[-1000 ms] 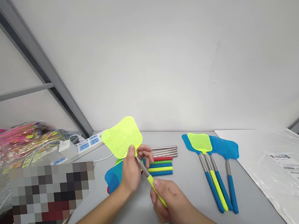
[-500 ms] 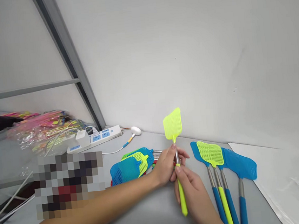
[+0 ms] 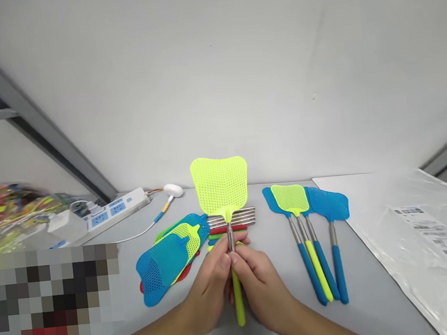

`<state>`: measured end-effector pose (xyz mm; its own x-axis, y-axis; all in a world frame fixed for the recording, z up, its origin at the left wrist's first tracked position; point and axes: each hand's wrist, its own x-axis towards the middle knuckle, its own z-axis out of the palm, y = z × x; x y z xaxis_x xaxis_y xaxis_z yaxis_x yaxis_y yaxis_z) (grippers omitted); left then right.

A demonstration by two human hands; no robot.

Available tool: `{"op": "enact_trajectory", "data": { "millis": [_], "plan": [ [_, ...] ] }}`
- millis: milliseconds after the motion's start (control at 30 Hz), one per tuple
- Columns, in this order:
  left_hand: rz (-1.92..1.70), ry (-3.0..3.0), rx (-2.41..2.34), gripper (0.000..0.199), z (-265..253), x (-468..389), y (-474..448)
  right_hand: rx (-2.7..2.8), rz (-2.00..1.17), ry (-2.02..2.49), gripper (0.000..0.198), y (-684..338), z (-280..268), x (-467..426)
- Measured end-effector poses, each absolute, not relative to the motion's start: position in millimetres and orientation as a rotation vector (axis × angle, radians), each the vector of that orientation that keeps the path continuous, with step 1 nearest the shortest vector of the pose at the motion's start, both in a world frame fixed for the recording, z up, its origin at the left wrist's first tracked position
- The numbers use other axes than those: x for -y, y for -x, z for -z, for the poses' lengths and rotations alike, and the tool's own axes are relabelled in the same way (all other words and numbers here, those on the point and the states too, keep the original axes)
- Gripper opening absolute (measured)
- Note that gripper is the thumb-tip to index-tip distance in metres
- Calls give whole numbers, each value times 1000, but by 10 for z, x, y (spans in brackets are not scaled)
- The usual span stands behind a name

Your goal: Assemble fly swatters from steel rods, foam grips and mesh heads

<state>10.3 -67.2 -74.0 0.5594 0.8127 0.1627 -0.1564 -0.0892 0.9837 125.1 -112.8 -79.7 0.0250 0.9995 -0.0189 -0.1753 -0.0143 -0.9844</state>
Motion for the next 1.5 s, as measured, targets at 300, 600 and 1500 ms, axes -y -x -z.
{"op": "enact_trajectory", "data": {
  "millis": [300, 600, 1500],
  "plan": [
    [-877, -1745, -605, 27, 759, 547, -66, 1084, -1243, 1064, 34, -1298, 770, 1133],
    [-879, -1677, -644, 20, 818, 510, -62, 1348, -1245, 1111, 48, -1369, 786, 1089],
    [-704, -1815, -606, 26, 901, 481, -49, 1663, -264, 1807, 40, -1691, 454, 1057]
  ]
}}
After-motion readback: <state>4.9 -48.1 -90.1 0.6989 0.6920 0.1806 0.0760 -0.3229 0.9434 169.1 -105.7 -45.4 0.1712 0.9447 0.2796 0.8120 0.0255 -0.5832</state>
